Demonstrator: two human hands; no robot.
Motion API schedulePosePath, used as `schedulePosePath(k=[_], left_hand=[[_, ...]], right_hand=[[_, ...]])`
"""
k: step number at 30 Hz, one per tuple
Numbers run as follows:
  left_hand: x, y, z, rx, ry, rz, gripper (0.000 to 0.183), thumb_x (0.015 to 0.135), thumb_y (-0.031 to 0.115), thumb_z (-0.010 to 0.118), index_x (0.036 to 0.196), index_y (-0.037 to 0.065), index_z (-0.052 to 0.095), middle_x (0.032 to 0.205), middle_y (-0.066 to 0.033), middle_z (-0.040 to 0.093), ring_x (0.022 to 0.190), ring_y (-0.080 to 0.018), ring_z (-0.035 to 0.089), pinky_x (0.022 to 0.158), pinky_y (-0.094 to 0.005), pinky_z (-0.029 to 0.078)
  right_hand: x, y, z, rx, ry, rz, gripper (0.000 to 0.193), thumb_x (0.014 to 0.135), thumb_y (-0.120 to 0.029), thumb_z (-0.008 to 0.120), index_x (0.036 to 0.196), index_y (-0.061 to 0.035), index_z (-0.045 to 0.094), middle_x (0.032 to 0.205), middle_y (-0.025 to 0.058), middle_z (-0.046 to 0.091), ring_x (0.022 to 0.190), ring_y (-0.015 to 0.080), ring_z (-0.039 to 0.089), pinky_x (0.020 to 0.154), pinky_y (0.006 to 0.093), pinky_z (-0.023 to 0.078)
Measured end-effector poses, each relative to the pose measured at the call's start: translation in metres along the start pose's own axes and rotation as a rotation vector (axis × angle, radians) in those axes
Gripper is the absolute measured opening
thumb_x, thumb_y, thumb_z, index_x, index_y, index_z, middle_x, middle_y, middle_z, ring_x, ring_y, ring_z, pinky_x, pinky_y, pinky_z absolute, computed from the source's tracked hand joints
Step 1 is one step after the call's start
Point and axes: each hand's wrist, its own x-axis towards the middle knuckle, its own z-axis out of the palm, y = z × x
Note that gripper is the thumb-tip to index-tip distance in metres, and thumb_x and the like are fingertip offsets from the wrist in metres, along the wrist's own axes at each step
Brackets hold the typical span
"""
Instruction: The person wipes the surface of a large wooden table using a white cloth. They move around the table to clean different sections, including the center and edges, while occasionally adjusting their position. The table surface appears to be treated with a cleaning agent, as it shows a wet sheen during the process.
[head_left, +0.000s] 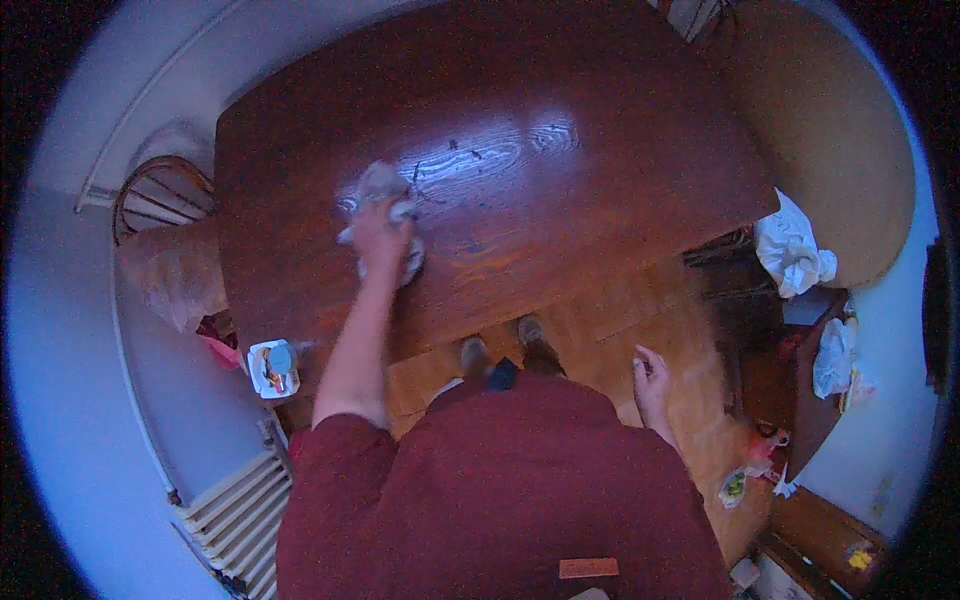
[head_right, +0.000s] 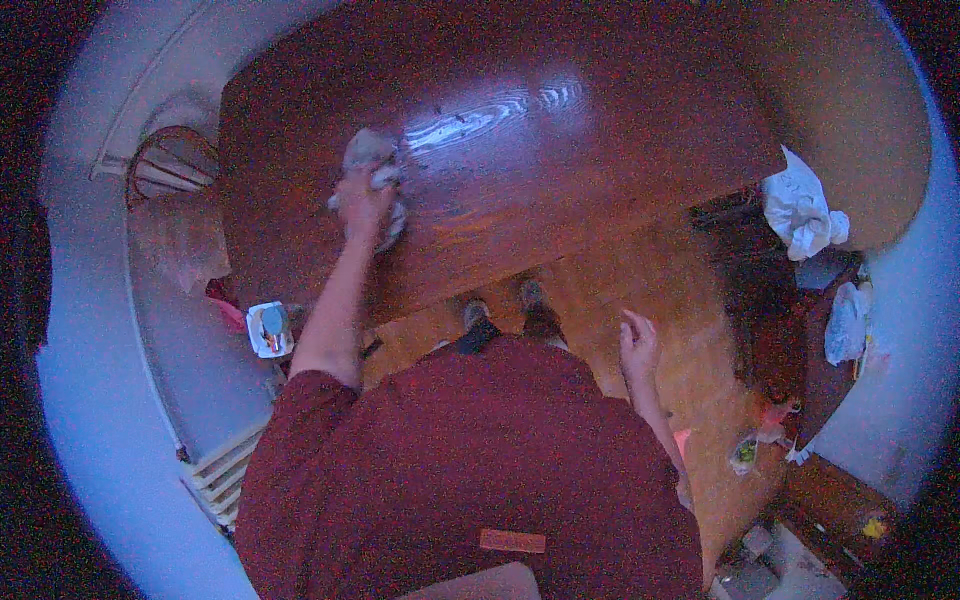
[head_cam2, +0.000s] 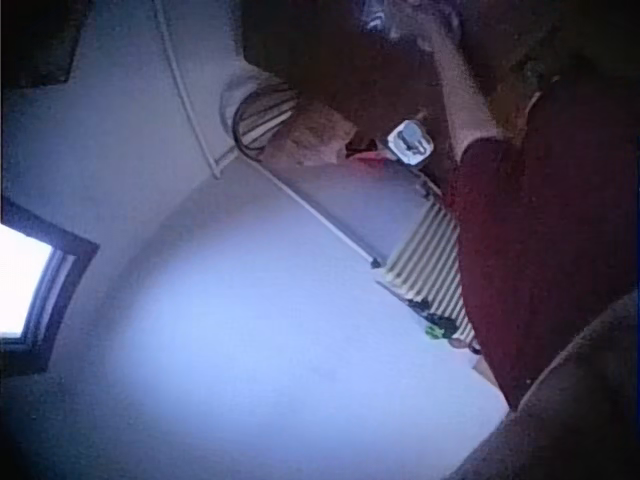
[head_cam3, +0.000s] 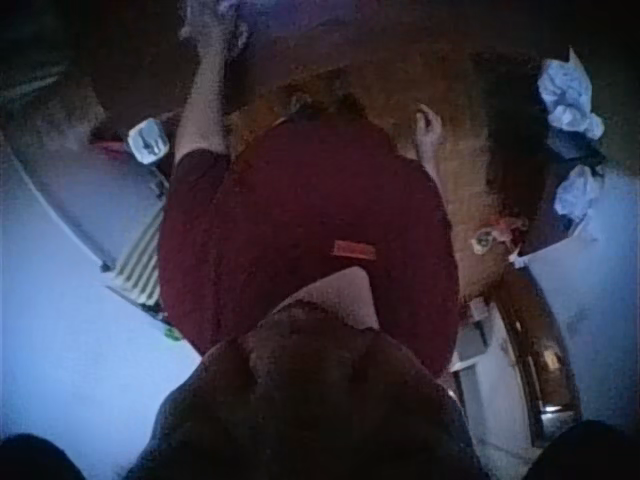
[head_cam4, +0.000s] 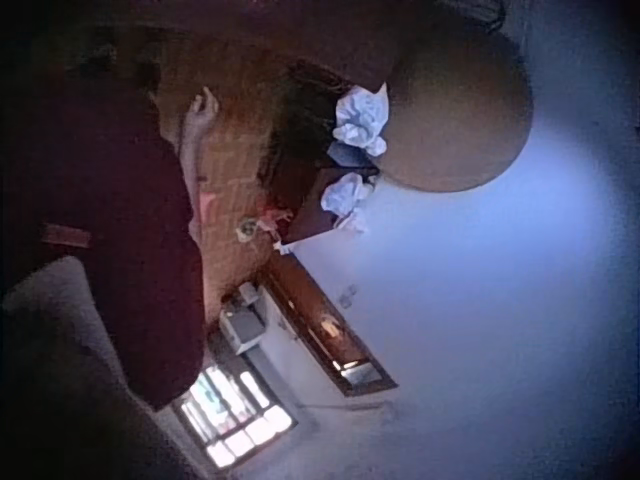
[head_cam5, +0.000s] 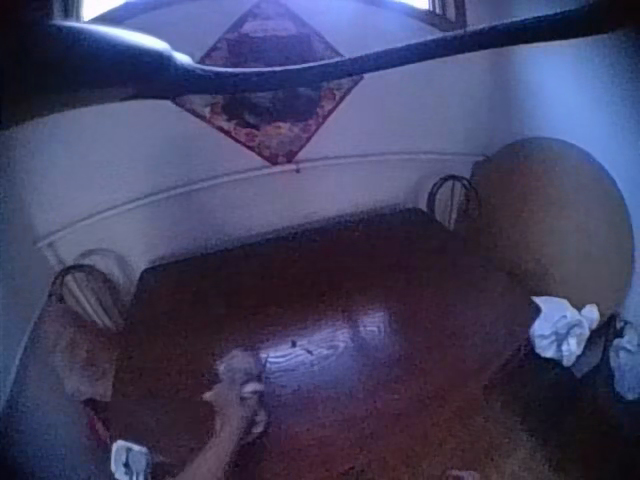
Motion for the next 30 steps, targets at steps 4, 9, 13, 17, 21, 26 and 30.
schedulePosePath(k=[4,9,13,17,21,26,30], left_hand=[[0.011,0.113,0.053,-0.289,-0.303,0.282,0.04,0.06,0.016,0.071,0.1,0.018,0.066,0.102,-0.0133,0.059,0.097,-0.035,0.054,0.085,-0.0439,0.045],[-0.031,0.126,0.046,-0.329,-0.353,0.51,0.048,0.061,0.014,0.073,0.107,0.016,0.061,0.108,-0.0123,0.056,0.103,-0.0345,0.051,0.088,-0.0446,0.043],[-0.014,-0.001,0.014,-0.243,-0.209,0.322,0.047,0.063,0.015,0.071,0.109,0.016,0.06,0.11,-0.0115,0.056,0.102,-0.0311,0.053,0.085,-0.043,0.044],[-0.003,-0.023,-0.006,0.095,0.024,0.059,0.041,0.064,0.017,0.069,0.104,0.014,0.063,0.105,-0.0115,0.059,0.094,-0.0314,0.056,0.08,-0.043,0.044],[-0.01,0.046,0.024,-0.173,-0.001,0.236,0.041,0.06,0.013,0.071,0.101,0.013,0.064,0.101,-0.0126,0.059,0.089,-0.0332,0.056,0.078,-0.0434,0.045],[-0.061,0.113,0.025,-0.323,-0.258,0.536,0.048,0.058,0.012,0.074,0.104,0.013,0.061,0.109,-0.0136,0.056,0.096,-0.0337,0.054,0.082,-0.0431,0.045],[-0.079,0.039,-0.01,-0.229,-0.289,0.391,0.05,0.061,0.013,0.073,0.109,0.015,0.059,0.113,-0.0148,0.053,0.103,-0.0342,0.051,0.086,-0.0438,0.044]], right_hand=[[0.009,-0.022,0.004,-0.058,-0.033,-0.07,0.023,0.083,-0.007,0.059,0.106,-0.0054,0.063,0.097,0.0079,0.06,0.087,0.0169,0.058,0.076,0.0276,0.046],[0.011,-0.039,0.005,-0.093,-0.026,-0.155,0.023,0.082,-0.006,0.06,0.105,-0.0046,0.063,0.091,0.0073,0.06,0.081,0.0159,0.059,0.071,0.0261,0.047],[-0.01,-0.018,0.009,0.009,0.036,-0.03,0.023,0.082,-0.008,0.06,0.105,-0.0042,0.063,0.091,0.0085,0.061,0.081,0.0163,0.059,0.071,0.0269,0.047],[-0.029,0.004,0.016,0.012,0.04,-0.013,0.023,0.082,-0.008,0.06,0.104,-0.0034,0.063,0.092,0.0093,0.061,0.083,0.0174,0.059,0.073,0.0282,0.047],[-0.019,-0.011,0.023,-0.048,-0.081,0.056,0.022,0.083,-0.01,0.059,0.104,-0.004,0.064,0.091,0.0106,0.062,0.082,0.0197,0.06,0.074,0.0292,0.047],[0.013,-0.037,0.029,-0.304,-0.194,-0.119,0.021,0.085,-0.013,0.059,0.102,-0.0051,0.065,0.094,0.0135,0.065,0.083,0.0186,0.062,0.073,0.0286,0.047],[0.021,-0.025,0.035,-0.234,-0.21,0.017,0.024,0.086,-0.026,0.055,0.102,-0.0115,0.066,0.097,0.0145,0.065,0.089,0.0309,0.063,0.076,0.0404,0.049]])
